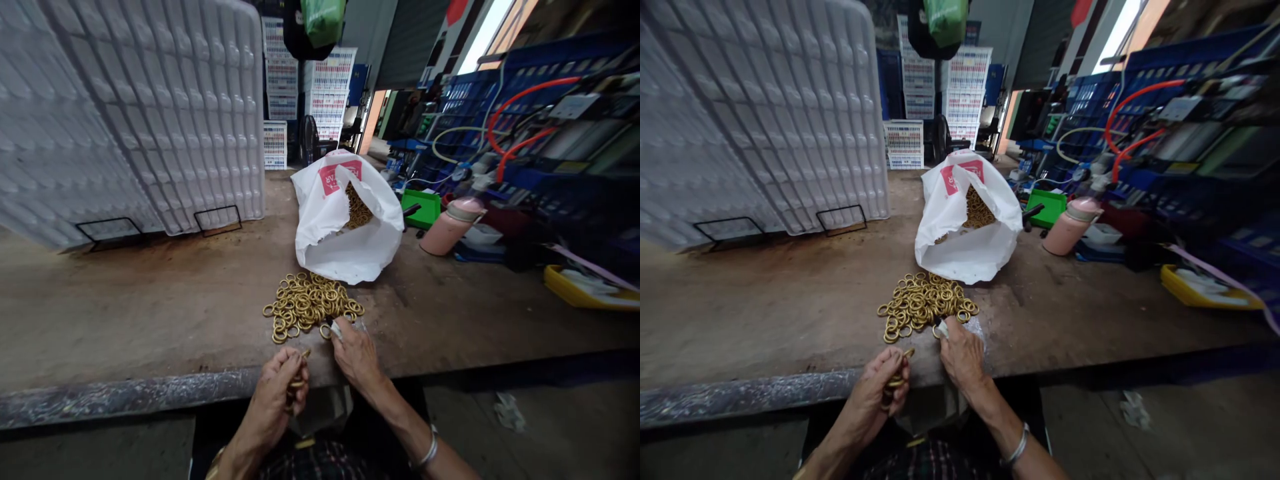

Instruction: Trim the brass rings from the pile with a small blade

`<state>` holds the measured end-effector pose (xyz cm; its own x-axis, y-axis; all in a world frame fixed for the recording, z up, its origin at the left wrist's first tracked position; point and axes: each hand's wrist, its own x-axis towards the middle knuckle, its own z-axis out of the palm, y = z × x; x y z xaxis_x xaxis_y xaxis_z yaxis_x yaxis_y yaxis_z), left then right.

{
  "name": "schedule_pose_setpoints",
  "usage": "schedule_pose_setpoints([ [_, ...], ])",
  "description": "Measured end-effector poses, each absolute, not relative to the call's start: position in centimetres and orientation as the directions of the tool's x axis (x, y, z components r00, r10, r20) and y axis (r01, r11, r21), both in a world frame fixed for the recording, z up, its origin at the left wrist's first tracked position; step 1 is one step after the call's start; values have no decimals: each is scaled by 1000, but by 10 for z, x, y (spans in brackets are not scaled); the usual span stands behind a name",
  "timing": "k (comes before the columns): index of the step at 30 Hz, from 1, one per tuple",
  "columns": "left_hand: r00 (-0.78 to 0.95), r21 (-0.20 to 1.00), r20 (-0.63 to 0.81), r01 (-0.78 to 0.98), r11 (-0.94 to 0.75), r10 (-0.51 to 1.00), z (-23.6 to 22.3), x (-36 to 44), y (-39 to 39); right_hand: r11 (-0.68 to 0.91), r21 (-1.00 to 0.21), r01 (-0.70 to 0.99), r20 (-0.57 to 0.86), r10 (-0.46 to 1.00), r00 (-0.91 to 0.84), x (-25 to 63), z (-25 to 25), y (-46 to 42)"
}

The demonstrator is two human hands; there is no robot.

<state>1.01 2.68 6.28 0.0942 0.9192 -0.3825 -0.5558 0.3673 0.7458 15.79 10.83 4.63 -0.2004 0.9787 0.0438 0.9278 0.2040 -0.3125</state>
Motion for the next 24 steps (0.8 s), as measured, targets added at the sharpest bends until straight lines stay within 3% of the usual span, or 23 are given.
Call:
schedule_pose_setpoints([
  [11,155,606,-446,-673,424,882,60,7,36,202,-218,955,75,979,-190,153,45,111],
  [14,187,561,-460,-697,447,868,59,5,38,217,-248,944,85,976,-202,157,42,110],
  [18,167,578,-451,-694,430,877,60,7,39,214,-492,844,58,975,-214,157,43,109],
  [21,14,732,-451,-566,379,892,63,11,41,176,-734,656,26,972,-232,152,51,107],
  [24,-156,895,-374,-320,311,914,65,13,43,109,-881,461,-17,966,-260,145,63,103],
])
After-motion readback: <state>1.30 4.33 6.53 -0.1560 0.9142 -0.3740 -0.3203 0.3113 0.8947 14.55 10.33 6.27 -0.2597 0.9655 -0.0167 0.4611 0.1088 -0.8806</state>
